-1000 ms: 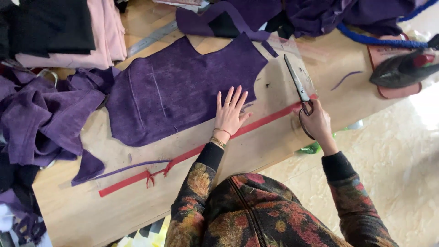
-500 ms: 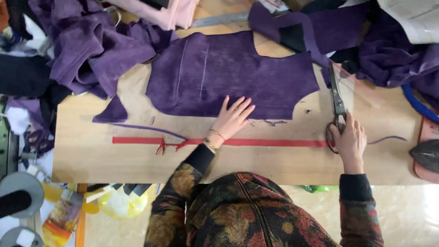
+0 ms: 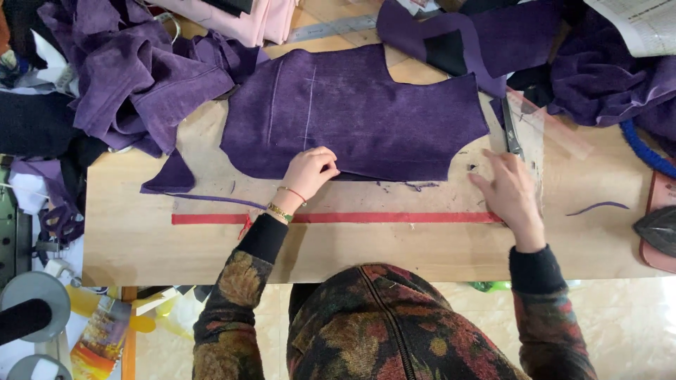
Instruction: The person lays a black fabric piece on a table, then places a purple fabric piece on top. They smooth the fabric and use shears to cut the purple fabric along marked lines, trimming the edges and separating pieces.
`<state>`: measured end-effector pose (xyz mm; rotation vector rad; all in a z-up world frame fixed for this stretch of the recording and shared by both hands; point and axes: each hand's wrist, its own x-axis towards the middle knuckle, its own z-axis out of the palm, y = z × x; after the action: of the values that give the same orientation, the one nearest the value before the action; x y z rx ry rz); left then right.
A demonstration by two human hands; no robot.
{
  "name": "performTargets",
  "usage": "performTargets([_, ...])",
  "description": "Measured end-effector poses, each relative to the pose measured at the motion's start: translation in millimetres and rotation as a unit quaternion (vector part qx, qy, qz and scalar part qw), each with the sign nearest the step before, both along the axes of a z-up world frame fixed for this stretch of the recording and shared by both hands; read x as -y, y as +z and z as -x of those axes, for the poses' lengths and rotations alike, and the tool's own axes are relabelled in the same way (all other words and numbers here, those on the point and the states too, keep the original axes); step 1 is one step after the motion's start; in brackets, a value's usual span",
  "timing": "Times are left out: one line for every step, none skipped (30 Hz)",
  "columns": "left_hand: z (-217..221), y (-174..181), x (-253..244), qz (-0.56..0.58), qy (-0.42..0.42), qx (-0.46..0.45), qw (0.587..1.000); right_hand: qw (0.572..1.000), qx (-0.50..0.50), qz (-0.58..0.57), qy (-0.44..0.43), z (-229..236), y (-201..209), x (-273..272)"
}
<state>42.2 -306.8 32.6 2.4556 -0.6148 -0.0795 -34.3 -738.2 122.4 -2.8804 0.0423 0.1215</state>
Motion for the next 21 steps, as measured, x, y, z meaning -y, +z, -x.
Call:
performTargets([-7,-5,0,-0.049,0.019,-0.020,0.998,1.000,0.005,-0.001,0.031,-5,-7,-4])
performTargets([-15,7,2,-0.048,0.019,-0.020,0.998,1.000,0.005,0.000,0.031,-9,5,-22])
performTargets([-24,20,3,-0.053,0.037,-0.018,0.998,0.998,0.007,-0.026,0.055,-13,17,-39])
performTargets([-31,31,4,-0.058,0.055,-0.018,0.997,0.995,0.008,-0.053,0.080,-17,28,-57])
performTargets([-46,30,4,-0.058,0.056,-0.020,0.997,0.995,0.006,-0.053,0.080,-23,28,-65])
performTargets([-60,30,4,-0.062,0.070,0.039,0.995,0.992,0.035,-0.057,0.106,-30,28,-72])
performTargets([-74,30,3,-0.067,0.085,0.099,0.989,0.987,0.065,-0.062,0.131,-36,28,-81])
performTargets([-82,26,3,-0.067,0.089,0.099,0.989,0.987,0.065,-0.062,0.135,-50,16,-77])
performTargets([-90,22,4,-0.067,0.095,0.148,0.982,0.987,0.093,-0.034,0.130,-63,3,-74])
performTargets([-98,17,5,-0.065,0.099,0.195,0.974,0.985,0.121,-0.006,0.123,-76,-10,-71])
performTargets([-86,24,3,-0.066,0.103,0.195,0.973,0.985,0.121,-0.006,0.127,-86,-24,-62])
performTargets([-77,31,2,-0.011,0.074,0.145,0.987,0.985,0.112,-0.010,0.129,-99,-38,-53])
performTargets([-68,38,1,0.043,0.045,0.094,0.994,0.986,0.103,-0.014,0.131,-113,-52,-43])
performTargets([-59,35,-7,0.043,0.049,0.096,0.993,0.985,0.105,-0.014,0.136,-117,-47,-41])
performTargets([-51,32,-14,-0.025,0.033,0.091,0.995,0.985,0.106,-0.009,0.139,-121,-42,-39])
performTargets([-40,28,-21,-0.093,0.016,0.084,0.992,0.984,0.106,-0.005,0.143,-124,-38,-37])
performTargets([-39,23,-35,-0.094,0.021,0.084,0.992,0.983,0.106,-0.005,0.147,-129,-34,-35])
performTargets([-37,16,-48,-0.109,0.046,0.109,0.987,0.981,0.114,-0.015,0.156,-133,-31,-32])
performTargets([-35,10,-61,-0.124,0.071,0.135,0.981,0.978,0.122,-0.025,0.165,-137,-28,-29])
performTargets([-38,3,-78,-0.124,0.074,0.135,0.980,0.978,0.123,-0.025,0.168,-143,-23,-28])
performTargets([-40,-3,-95,-0.155,0.068,0.160,0.972,0.978,0.112,-0.024,0.177,-150,-18,-27])
